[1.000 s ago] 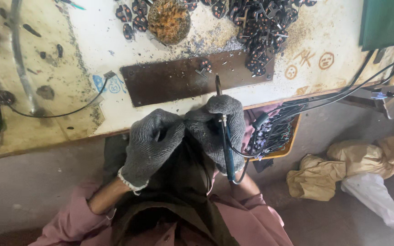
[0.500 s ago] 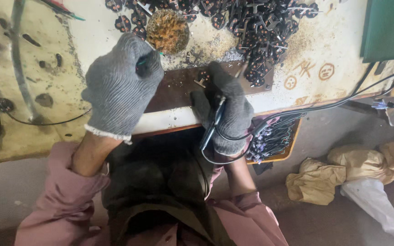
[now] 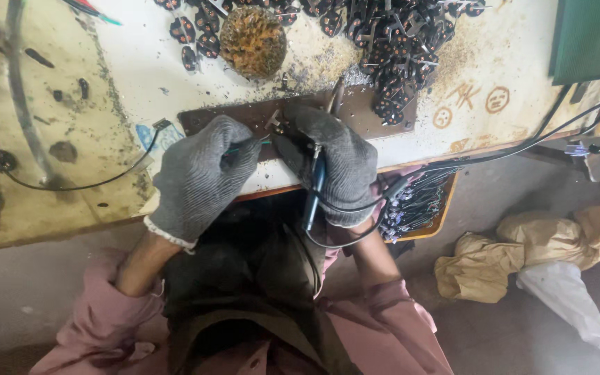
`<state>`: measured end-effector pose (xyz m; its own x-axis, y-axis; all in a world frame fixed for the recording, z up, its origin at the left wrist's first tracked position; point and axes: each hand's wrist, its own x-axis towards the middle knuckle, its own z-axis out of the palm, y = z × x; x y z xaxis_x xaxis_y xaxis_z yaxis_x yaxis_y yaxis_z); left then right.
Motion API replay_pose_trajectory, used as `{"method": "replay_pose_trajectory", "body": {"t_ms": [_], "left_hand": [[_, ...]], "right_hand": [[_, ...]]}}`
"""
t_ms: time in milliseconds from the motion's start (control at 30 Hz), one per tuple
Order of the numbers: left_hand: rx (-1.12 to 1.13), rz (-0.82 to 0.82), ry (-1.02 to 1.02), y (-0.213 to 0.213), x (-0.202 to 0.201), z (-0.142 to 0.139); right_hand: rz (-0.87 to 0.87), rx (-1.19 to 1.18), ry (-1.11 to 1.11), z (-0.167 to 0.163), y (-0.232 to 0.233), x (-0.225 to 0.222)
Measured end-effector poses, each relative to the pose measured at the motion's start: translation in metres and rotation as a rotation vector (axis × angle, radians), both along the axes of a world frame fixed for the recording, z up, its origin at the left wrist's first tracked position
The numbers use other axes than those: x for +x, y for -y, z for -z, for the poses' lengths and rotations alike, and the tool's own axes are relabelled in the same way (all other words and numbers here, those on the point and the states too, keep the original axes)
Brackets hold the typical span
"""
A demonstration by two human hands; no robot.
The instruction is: The person wearing gloves solders wire leads onto small light components at a workbench, holding a wire against a component with one hand while applying a soldering iron with the other. Finished assemblies are set aside among a large pile of similar wired components, and the person repeats the soldering cycle on successive pieces.
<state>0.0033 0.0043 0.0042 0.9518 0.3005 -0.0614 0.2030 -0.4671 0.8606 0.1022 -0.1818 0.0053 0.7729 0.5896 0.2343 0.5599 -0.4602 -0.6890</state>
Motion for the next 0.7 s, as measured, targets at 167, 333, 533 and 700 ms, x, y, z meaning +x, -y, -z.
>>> {"method": "replay_pose_trajectory", "body": {"t_ms": [167, 333, 533, 700], "left_hand": [[0.074, 0.048, 0.094, 0.007, 0.007, 0.008], [0.126, 0.060, 0.056, 0.013, 0.017, 0.004], [0.166, 0.061, 0.107, 0.018, 0.015, 0.009], [0.097, 0.092, 0.073, 0.015, 0.013, 0.006]], "right_hand": [[0.074, 0.458, -0.633, 0.006, 0.014, -0.006], [-0.050, -0.326, -0.088, 0.032, 0.061, -0.008], [-0.126, -0.447, 0.065, 0.054, 0.078, -0.017], [-0.102, -0.436, -0.021, 0.039, 0.065, -0.013]]}}
